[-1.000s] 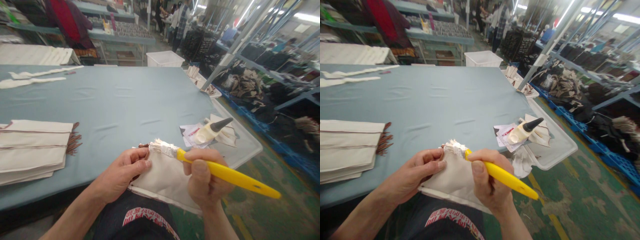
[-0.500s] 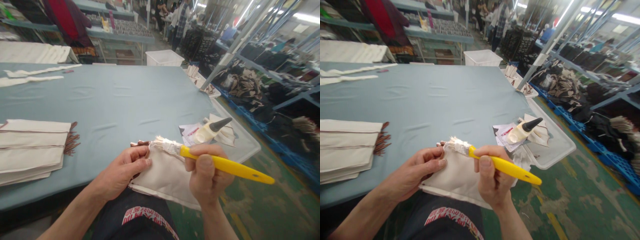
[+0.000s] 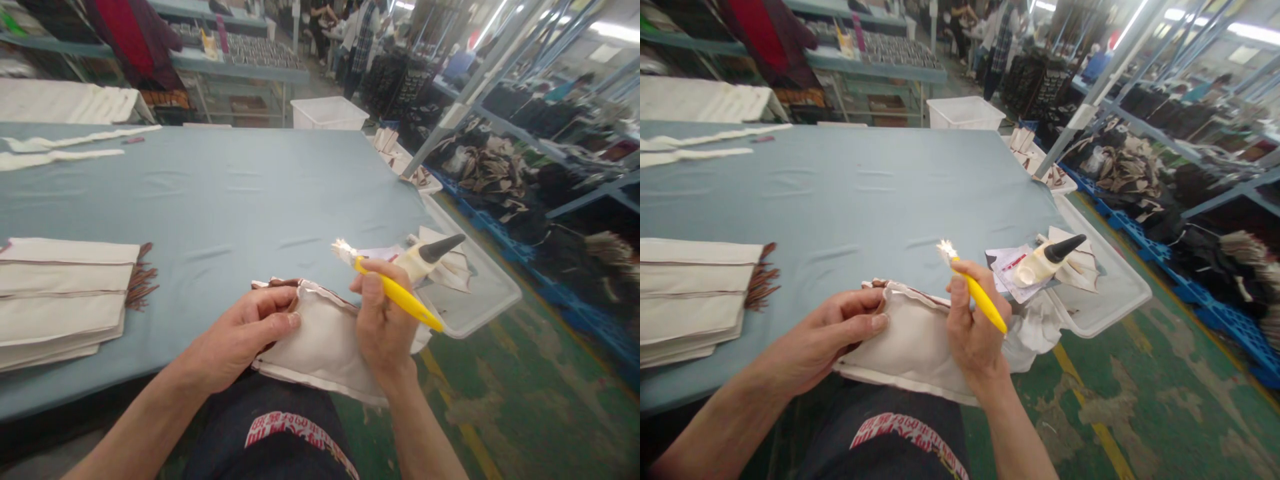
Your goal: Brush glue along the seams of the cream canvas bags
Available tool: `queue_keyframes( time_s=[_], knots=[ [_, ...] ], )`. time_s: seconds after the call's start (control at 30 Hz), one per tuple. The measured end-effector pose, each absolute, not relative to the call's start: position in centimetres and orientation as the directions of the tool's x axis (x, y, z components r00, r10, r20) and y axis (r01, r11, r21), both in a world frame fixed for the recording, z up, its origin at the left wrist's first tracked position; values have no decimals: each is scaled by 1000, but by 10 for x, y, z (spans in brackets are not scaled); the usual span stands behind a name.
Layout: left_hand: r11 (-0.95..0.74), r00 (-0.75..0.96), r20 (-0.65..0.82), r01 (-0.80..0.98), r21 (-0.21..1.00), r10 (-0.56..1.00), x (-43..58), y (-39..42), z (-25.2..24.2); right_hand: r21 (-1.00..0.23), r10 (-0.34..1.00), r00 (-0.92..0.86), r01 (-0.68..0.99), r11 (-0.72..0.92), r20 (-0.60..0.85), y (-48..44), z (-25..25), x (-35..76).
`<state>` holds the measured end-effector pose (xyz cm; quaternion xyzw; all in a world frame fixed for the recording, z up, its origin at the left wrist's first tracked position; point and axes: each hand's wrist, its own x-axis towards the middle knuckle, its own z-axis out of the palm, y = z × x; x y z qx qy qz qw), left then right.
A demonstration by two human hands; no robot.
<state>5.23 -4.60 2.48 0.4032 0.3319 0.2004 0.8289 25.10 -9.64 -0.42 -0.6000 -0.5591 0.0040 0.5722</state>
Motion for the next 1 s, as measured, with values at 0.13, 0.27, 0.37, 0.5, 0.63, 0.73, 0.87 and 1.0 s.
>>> queue_keyframes(
  time_s=[0.13,0.27,0.37,0.5,0.63,0.73,0.87,1.0],
  knots=[
    [563,712,-375,-34,826,593,53,-38,29,-655,709,316,707,267,630,-85,-9,252],
    [384,713,-277,12,923,645,41,-32,23,-709,637,467,681,184,613,-79,4,266],
    [265,738,-241,87,960,630,34,-35,16,-746,610,528,644,167,592,-75,12,276],
    [76,781,-158,140,987,604,39,-46,18,-765,627,533,624,161,567,-66,3,279],
    [-135,773,-39,161,978,634,46,-50,28,-790,664,526,590,166,532,-59,-14,278],
    [-255,778,-10,218,942,628,47,-49,25,-833,599,603,508,220,526,-68,-10,277],
    [-394,743,50,296,870,667,46,-52,5,-902,616,660,286,323,430,-96,11,269],
    [-534,711,215,259,805,670,44,-61,-6,-961,768,598,13,276,229,-118,22,258]
  ],
)
